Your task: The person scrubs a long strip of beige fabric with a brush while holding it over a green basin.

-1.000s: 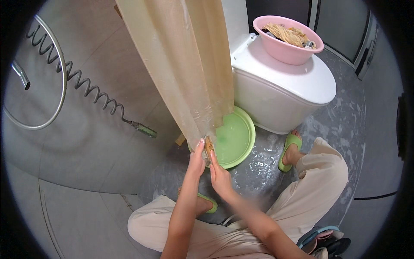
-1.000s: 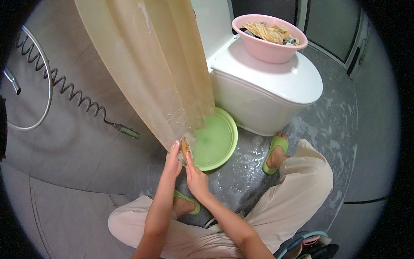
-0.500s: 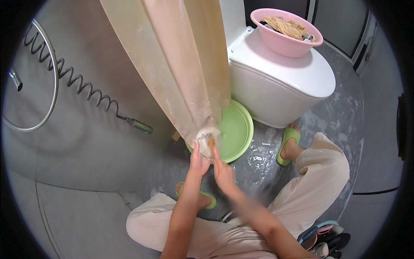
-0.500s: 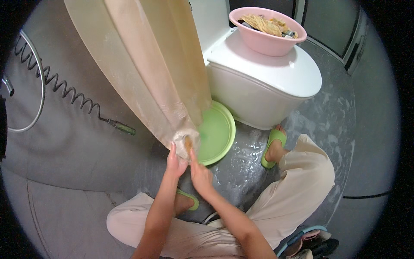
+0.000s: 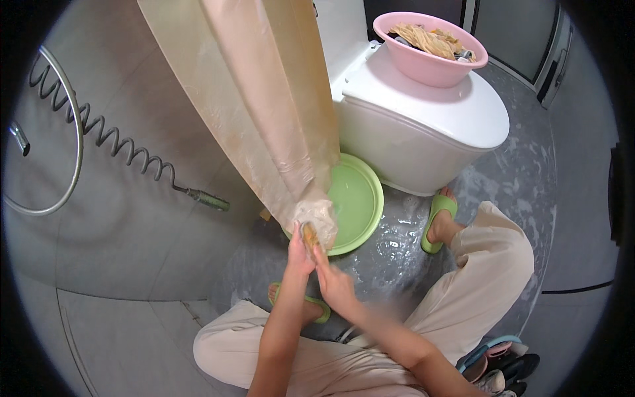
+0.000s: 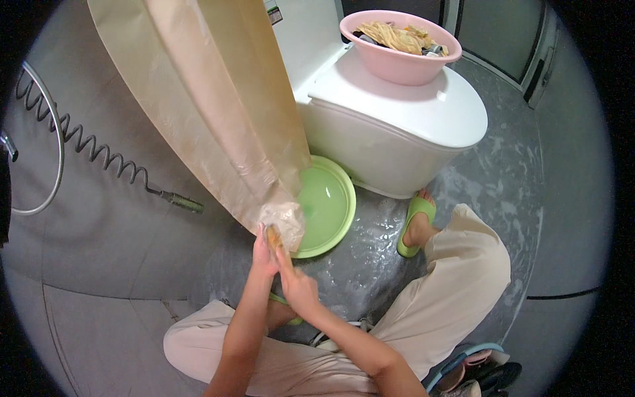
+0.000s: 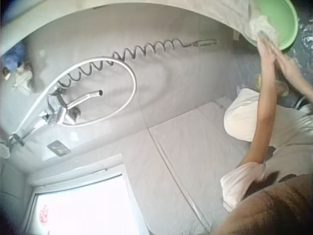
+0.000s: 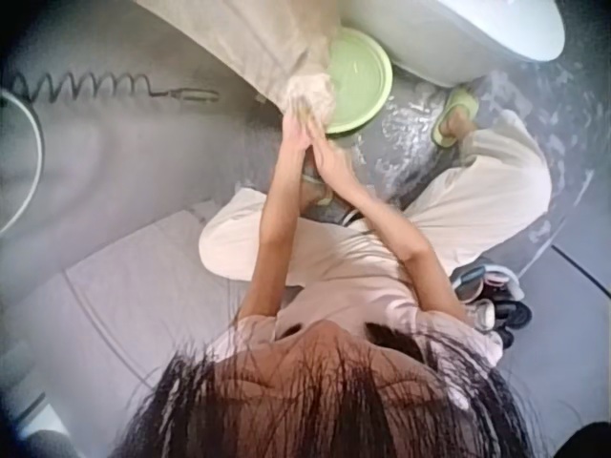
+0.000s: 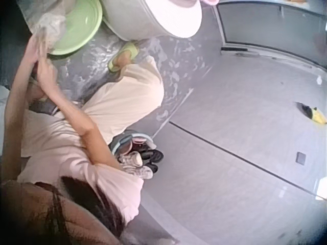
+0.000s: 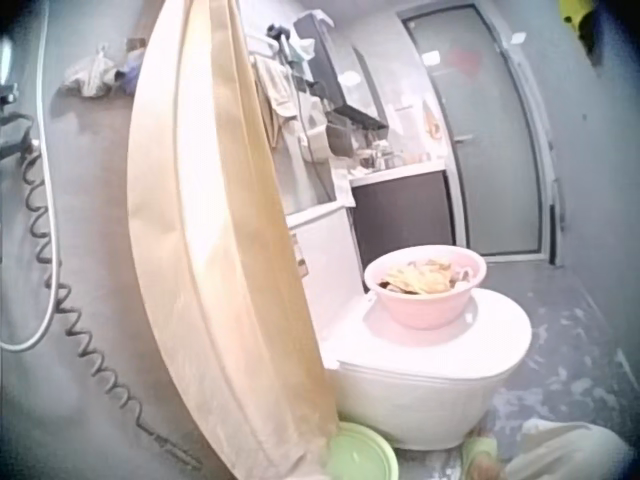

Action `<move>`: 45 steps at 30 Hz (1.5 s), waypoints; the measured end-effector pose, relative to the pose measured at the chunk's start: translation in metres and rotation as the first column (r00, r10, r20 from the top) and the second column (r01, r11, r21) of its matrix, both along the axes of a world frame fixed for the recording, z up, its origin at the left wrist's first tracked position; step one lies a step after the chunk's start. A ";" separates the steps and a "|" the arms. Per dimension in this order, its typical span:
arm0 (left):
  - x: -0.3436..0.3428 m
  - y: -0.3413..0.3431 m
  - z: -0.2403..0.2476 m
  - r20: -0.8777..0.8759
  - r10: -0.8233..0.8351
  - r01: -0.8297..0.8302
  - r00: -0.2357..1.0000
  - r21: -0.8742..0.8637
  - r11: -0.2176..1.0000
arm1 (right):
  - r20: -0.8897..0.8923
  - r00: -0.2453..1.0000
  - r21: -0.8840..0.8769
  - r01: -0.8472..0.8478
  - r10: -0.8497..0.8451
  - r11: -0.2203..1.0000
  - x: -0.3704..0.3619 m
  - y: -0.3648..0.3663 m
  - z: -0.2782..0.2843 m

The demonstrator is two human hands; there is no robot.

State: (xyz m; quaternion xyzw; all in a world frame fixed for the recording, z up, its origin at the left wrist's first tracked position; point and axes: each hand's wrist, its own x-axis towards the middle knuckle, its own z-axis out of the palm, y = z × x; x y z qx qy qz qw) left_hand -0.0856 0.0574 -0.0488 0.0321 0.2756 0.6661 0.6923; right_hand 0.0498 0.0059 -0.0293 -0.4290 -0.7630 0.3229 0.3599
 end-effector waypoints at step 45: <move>0.020 0.003 0.011 -0.182 0.084 -0.079 0.980 0.035 0.996 | -0.031 0.974 -0.300 0.204 -0.224 0.932 0.002 0.048 -0.013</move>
